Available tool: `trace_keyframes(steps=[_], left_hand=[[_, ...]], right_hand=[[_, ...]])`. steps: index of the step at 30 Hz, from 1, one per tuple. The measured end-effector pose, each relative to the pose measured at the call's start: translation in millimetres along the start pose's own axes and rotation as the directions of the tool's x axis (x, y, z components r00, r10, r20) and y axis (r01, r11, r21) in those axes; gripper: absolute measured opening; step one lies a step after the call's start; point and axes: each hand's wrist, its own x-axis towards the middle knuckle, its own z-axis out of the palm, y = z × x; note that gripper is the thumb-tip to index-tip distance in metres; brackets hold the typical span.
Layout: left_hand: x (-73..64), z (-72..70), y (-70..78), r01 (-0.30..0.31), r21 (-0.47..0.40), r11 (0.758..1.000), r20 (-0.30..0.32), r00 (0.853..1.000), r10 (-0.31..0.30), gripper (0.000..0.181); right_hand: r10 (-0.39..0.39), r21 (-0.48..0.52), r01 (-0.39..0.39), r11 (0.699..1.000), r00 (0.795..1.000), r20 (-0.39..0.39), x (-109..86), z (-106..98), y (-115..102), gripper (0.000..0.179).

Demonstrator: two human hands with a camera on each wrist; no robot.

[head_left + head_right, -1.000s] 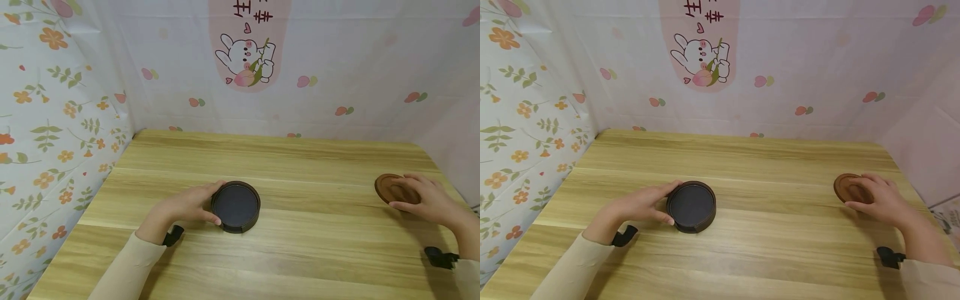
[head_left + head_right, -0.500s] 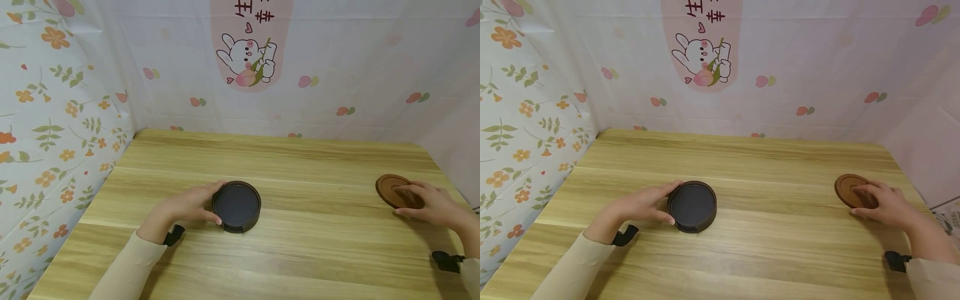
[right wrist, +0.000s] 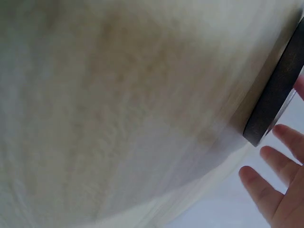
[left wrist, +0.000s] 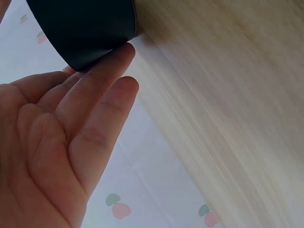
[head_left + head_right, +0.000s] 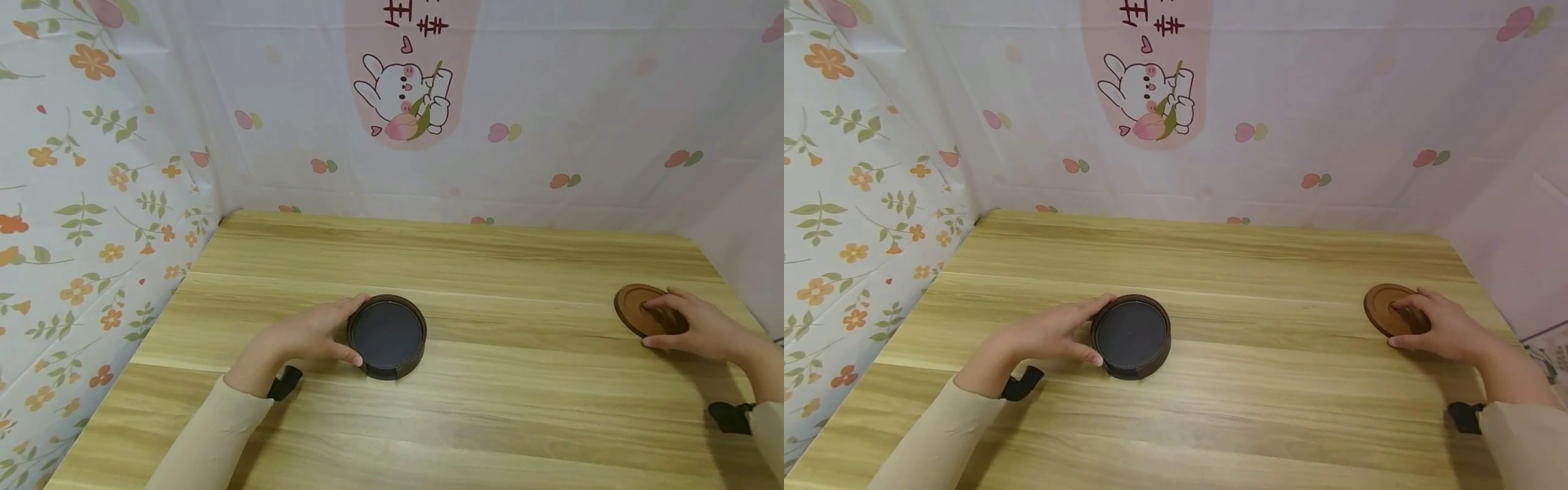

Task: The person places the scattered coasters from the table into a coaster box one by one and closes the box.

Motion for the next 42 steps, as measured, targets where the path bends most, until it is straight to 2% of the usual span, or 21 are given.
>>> trace_keyframes(steps=[4,7,12,20,33,42], left_hand=[[0.4,0.7,-1.2,-0.005,-0.002,1.000,0.001,1.000,0.005,0.107],[0.6,1.0,-2.0,-0.007,-0.002,1.000,-0.003,1.000,0.007,0.107],[-0.7,1.3,-3.1,-0.008,-0.015,1.000,-0.004,1.000,0.008,0.107],[-2.7,2.7,-3.9,-0.011,-0.044,0.999,0.003,1.000,0.011,0.106],[-3.1,3.1,-3.3,-0.002,-0.043,0.999,0.002,1.000,0.003,0.107],[-1.6,0.8,-2.0,-0.012,-0.036,0.999,-0.006,1.000,0.011,0.106]], right_hand=[[0.017,0.043,-0.018,0.999,0.999,0.028,2.8,-1.1,1.4,0.077],[0.004,0.069,-0.005,0.998,1.000,0.015,4.8,0.2,2.2,0.074],[-0.030,0.046,0.032,0.998,0.999,-0.026,7.7,2.4,0.7,0.070],[-0.006,-0.017,0.006,1.000,1.000,-0.020,7.9,3.4,-5.3,0.070],[0.008,-0.003,-0.008,1.000,0.999,-0.038,0.7,4.0,-6.1,0.071],[-0.027,0.014,0.028,1.000,0.996,-0.086,-3.2,3.5,-8.2,0.068]])
